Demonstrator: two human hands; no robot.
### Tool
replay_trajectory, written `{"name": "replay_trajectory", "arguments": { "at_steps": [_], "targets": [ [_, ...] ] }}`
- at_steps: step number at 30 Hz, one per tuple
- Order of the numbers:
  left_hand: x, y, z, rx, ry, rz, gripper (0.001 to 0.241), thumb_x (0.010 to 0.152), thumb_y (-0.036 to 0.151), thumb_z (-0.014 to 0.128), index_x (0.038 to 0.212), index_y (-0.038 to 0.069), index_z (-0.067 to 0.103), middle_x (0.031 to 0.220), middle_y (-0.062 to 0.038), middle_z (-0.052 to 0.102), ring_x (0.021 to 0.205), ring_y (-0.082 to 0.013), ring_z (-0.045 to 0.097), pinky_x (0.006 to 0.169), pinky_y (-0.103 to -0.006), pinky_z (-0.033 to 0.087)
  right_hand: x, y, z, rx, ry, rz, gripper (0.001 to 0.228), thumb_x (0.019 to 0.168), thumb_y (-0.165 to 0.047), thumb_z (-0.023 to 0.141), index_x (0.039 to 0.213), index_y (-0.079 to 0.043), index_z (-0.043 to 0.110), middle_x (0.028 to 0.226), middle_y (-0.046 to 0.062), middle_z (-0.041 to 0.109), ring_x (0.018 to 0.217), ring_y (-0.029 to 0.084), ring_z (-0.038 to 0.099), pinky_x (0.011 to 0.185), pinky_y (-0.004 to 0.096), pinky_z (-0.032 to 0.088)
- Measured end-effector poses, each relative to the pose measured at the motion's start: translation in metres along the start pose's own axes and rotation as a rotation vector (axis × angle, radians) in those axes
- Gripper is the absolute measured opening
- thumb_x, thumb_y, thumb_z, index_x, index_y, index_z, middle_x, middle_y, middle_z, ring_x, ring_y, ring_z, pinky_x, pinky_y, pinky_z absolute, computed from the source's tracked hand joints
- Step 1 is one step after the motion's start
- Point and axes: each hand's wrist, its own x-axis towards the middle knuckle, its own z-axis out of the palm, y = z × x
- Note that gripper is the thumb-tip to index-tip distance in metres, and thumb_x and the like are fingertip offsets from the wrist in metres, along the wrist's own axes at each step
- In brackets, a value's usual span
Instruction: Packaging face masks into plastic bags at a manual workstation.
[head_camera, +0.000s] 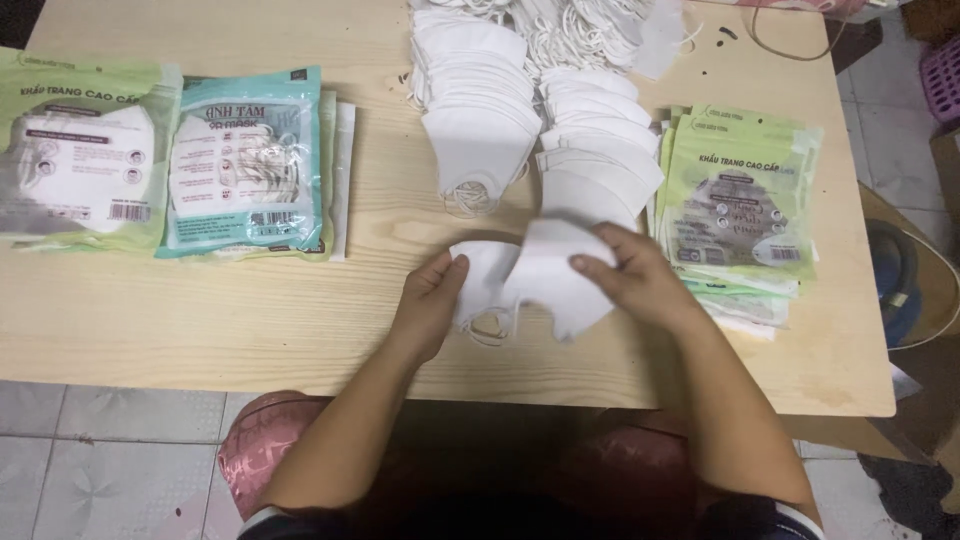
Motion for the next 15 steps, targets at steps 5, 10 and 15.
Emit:
{"name": "replay_trajectory", "arguments": {
  "at_steps": [5, 10, 15],
  "targets": [
    [-0.005, -0.001, 0.004, -0.047, -0.087, -0.011, 0.034, 0.108, 0.02, 0.053, 0.134, 0.003, 0.066, 0.118, -0.016, 0.074, 0.11, -0.0237, 0.069, 0.1, -0.0418, 0.055, 0.007, 0.019, 0.03, 0.124, -0.165, 0.057, 0.009, 0.097, -0.013, 0.069, 0.097, -0.004, 0.072, 0.077, 0.009, 0.075, 0.074, 0.017, 0.066, 0.073, 0.037, 0.056],
    [-0.01, 0.004, 0.007, -0.102, -0.16, -0.002, 0.036, 0.108, 0.022, 0.053, 0.137, 0.004, 0.065, 0.124, -0.018, 0.072, 0.114, -0.0252, 0.068, 0.101, -0.0436, 0.054, 0.01, 0.041, 0.042, 0.153, -0.223, 0.18, 0.019, 0.101, -0.019, 0.064, 0.093, -0.004, 0.071, 0.069, 0.006, 0.072, 0.066, 0.014, 0.063, 0.067, 0.033, 0.056],
    [-0.009, 0.003, 0.005, -0.083, -0.183, 0.007, 0.039, 0.11, 0.026, 0.047, 0.138, 0.005, 0.064, 0.125, -0.016, 0.072, 0.116, -0.0245, 0.067, 0.104, -0.0435, 0.052, 0.012, 0.045, 0.045, 0.123, -0.218, 0.209, 0.019, 0.101, -0.021, 0.065, 0.095, -0.005, 0.072, 0.069, 0.005, 0.071, 0.066, 0.013, 0.063, 0.067, 0.031, 0.056]
  ]
}}
